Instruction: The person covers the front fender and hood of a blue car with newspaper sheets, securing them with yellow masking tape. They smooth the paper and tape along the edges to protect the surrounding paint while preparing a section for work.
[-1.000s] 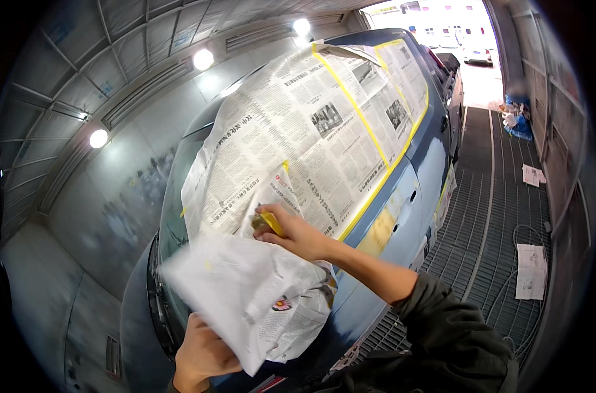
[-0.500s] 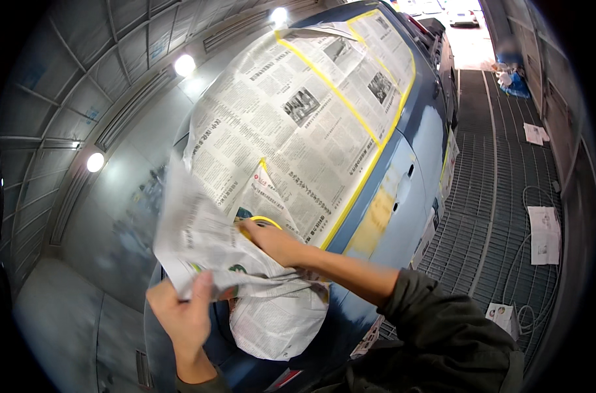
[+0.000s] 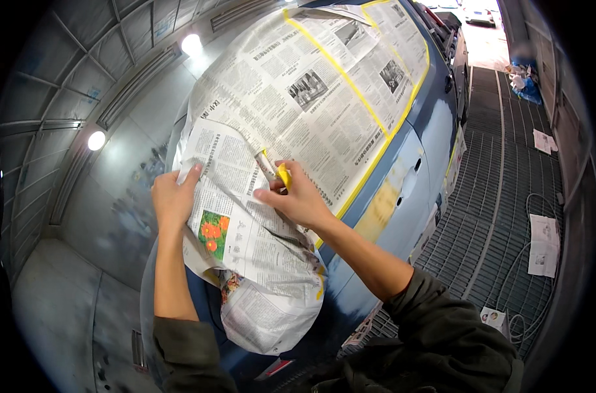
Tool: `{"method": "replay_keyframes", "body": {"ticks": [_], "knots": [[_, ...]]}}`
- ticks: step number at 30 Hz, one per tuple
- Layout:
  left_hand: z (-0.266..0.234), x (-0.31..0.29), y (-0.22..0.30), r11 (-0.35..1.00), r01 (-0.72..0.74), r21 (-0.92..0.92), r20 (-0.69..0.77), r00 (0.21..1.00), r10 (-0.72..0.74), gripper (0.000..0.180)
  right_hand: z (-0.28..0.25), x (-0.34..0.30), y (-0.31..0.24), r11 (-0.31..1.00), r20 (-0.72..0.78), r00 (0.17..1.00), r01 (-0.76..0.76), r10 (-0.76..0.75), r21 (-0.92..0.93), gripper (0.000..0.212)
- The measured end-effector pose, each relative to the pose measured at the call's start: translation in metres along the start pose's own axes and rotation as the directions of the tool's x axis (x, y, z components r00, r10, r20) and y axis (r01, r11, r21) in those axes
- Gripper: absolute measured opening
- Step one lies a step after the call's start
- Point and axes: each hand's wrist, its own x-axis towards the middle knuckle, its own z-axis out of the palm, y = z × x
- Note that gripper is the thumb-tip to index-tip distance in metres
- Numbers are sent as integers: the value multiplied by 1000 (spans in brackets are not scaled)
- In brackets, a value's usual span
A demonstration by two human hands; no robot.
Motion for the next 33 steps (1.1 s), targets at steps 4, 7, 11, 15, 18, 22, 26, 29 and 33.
{"method": "replay_keyframes", "body": {"ticks": [4, 7, 11, 15, 18, 22, 26, 29, 33], "knots": [[16, 14, 11, 976, 2, -217, 51, 999, 9, 43, -4, 24, -12, 957, -182, 982, -8, -47, -290, 78], [6, 5, 9, 841, 47, -539, 38, 999, -31, 27, -38, 38, -6, 968, -383, 908, 77, -168, -240, 74], [-8, -24, -36, 809, 58, -585, 157, 987, 43, 42, -77, 37, 10, 998, -483, 875, -49, 22, -43, 70], [5, -57, -54, 884, 72, -461, 357, 928, 110, 54, -95, 30, 22, 984, -452, 884, -43, 118, 171, 70], [16, -66, -52, 967, -117, -228, 228, 959, 170, 53, -96, 23, 14, 977, -465, 877, -20, 118, 210, 69], [18, -81, -7, 935, -355, 21, -69, 932, 356, 34, -95, 19, 0, 984, -555, 827, 19, 86, 180, 68], [19, -123, 64, 930, -301, -211, 208, 916, 343, 52, -93, 18, -1, 975, -571, 812, 205, -120, 86, 63], [40, -150, 104, 942, -323, -93, 251, 908, 336, 81, -78, 4, -13, 955, -568, 795, 291, -213, 49, 61], [82, -149, 132, 995, -69, -69, 216, 973, 82, 105, -63, -10, -28, 907, -355, 844, 419, -402, -30, 59]]}}
